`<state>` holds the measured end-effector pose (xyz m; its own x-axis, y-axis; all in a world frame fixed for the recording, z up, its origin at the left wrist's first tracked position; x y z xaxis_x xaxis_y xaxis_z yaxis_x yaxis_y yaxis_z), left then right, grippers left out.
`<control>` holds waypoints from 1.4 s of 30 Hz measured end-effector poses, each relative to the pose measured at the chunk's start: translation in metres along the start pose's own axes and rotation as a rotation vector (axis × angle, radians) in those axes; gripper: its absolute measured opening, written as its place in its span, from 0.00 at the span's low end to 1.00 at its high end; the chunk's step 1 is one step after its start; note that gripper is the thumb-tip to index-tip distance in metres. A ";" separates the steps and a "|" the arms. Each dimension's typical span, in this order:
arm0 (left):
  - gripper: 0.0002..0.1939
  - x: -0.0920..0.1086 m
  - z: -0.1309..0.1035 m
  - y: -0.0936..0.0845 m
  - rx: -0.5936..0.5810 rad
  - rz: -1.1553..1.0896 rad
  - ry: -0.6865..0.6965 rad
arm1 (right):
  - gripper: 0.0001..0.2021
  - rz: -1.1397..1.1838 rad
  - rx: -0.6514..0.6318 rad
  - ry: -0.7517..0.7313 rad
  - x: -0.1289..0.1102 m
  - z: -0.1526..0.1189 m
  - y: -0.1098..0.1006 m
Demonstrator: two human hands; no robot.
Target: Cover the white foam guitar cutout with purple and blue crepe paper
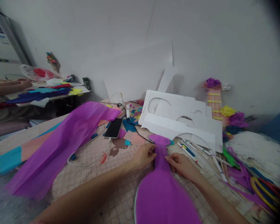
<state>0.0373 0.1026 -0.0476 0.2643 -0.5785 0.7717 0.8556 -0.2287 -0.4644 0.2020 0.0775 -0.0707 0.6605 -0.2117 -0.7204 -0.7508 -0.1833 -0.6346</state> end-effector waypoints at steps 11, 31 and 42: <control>0.14 0.002 0.005 -0.011 0.047 0.012 0.001 | 0.14 0.047 0.050 0.008 0.007 0.003 0.000; 0.11 -0.026 -0.005 -0.096 0.000 0.362 -0.102 | 0.12 -0.243 0.154 -0.223 -0.215 0.158 0.054; 0.11 -0.014 -0.011 -0.077 -0.311 0.539 -0.177 | 0.16 -0.480 0.311 -0.162 -0.253 0.266 0.086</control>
<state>-0.0367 0.1200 -0.0273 0.7130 -0.5440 0.4425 0.4202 -0.1737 -0.8906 -0.0296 0.3703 -0.0175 0.9363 -0.0206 -0.3506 -0.3483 0.0732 -0.9345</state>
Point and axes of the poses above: each hand's wrist, its own z-axis towards the middle knuckle, its own y-axis out of the palm, x = y × z, the point moved 8 cm from there along z, towards the middle knuckle, and after that the axes turned 9 degrees about y, right-handed, at the moved point
